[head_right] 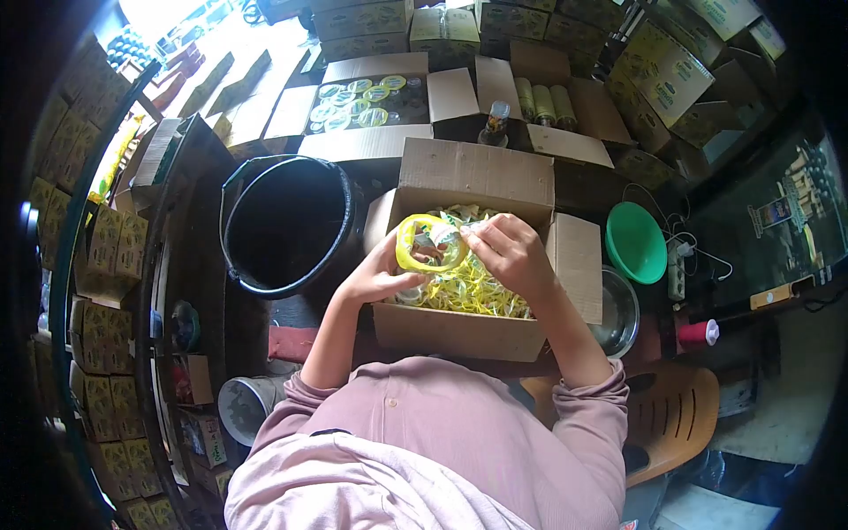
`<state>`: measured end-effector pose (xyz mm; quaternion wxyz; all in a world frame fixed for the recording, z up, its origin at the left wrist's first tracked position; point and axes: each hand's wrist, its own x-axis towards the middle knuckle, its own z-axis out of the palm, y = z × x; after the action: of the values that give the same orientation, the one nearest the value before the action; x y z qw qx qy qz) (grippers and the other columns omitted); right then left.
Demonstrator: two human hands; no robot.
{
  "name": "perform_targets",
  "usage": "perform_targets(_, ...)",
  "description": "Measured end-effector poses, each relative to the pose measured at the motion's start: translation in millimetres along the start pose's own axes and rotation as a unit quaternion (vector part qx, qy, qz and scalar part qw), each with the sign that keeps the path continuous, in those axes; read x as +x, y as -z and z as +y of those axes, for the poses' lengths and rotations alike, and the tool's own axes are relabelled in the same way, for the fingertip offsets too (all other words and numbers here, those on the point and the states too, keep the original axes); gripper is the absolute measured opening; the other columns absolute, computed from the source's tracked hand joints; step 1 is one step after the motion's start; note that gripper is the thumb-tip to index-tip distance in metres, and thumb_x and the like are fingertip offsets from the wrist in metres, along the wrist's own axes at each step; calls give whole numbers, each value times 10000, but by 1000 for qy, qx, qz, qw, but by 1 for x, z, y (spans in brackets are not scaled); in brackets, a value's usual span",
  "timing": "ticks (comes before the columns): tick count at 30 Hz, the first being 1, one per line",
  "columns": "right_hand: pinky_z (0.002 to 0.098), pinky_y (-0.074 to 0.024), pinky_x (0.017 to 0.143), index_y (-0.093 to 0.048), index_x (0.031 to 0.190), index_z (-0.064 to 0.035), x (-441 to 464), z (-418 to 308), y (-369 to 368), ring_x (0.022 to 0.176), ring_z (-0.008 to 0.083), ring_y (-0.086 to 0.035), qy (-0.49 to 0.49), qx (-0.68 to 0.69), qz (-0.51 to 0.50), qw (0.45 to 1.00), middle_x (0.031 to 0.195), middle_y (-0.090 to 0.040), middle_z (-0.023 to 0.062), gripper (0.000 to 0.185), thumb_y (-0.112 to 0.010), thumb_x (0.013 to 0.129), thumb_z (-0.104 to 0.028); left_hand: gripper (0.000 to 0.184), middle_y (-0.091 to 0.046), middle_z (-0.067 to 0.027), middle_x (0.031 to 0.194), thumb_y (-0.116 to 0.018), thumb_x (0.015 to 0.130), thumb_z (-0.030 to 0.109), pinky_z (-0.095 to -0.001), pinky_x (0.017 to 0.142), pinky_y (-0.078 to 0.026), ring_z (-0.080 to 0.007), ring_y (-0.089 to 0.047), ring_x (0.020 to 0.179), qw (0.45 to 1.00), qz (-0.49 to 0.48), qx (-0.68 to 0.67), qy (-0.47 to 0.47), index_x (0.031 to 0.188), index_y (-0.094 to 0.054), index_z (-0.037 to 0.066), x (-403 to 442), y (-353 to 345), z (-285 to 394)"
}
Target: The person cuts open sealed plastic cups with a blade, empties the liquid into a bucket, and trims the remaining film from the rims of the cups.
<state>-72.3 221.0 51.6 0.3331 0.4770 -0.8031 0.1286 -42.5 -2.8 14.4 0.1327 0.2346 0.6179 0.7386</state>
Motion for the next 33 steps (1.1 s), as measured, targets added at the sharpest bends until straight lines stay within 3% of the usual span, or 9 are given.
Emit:
perform_targets(4,302,-485,661,-635,814,-23,4,-1,-3,724,181,-552,-3,-8,-4,1000,736,-550,38,214,-618,605,-64,635,-490,-93,1097,-623,705,99,-306,941,-352,-157,-493,1007,997,42,38,-49,1256,-321,5,3,-6,-7)
perform_targets(5,302,-485,661,-635,817,-23,5,-1,-4,724,180,-553,1,-10,-4,1000,737,-551,39,215,-618,608,-65,628,-522,-77,1027,-664,676,118,-283,867,-405,-138,-520,909,993,69,58,-81,1215,-362,4,5,-9,-6)
perform_targets(8,303,-486,664,-635,827,-22,5,0,-5,725,179,-554,6,-11,-7,1000,740,-554,40,218,-619,614,-65,616,-552,-54,932,-696,651,119,-244,756,-451,-107,-533,815,977,78,173,-94,1178,-399,4,9,-14,-2)
perform_targets(9,305,-486,665,-634,831,-23,4,0,-6,726,179,-555,6,-6,-8,1000,742,-557,41,220,-618,616,-65,551,-564,-28,851,-722,634,123,-221,666,-465,-83,-534,765,973,92,182,-107,1107,-461,16,11,-15,-5)
perform_targets(13,309,-491,679,-633,836,-23,3,1,-8,736,181,-564,13,6,4,1000,742,-566,44,219,-620,621,-65,406,-567,-13,861,-710,654,105,-235,701,-460,-76,-527,774,993,31,104,-43,1009,-524,36,7,-14,-3)
perform_targets(17,312,-499,684,-633,840,-26,2,1,-7,740,181,-576,30,32,15,999,740,-571,45,221,-620,623,-66,448,-568,-8,895,-702,666,72,-249,750,-450,-95,-535,800,999,8,-33,1,1066,-503,33,1,-21,-6)
perform_targets(20,313,-506,684,-634,844,-27,-1,0,-11,736,176,-581,35,42,24,998,743,-573,47,230,-621,617,-63,460,-573,-23,893,-692,675,66,-251,740,-456,-91,-542,789,987,-83,-94,100,1087,-489,37,-2,-12,-17)
perform_targets(27,311,-515,682,-633,849,-23,-1,-2,-10,735,172,-587,50,60,31,996,745,-575,47,235,-624,617,-60,356,-567,-56,805,-666,678,125,-244,584,-481,-117,-550,684,969,-145,-164,116,988,-521,29,2,-10,-5)
perform_targets(33,316,-520,696,-633,840,-16,3,-4,-12,745,178,-594,56,79,55,994,749,-577,43,227,-627,620,-68,451,-522,-96,773,-655,658,191,-250,497,-457,-160,-536,611,915,-273,-273,121,997,-458,-32,8,-9,-19)
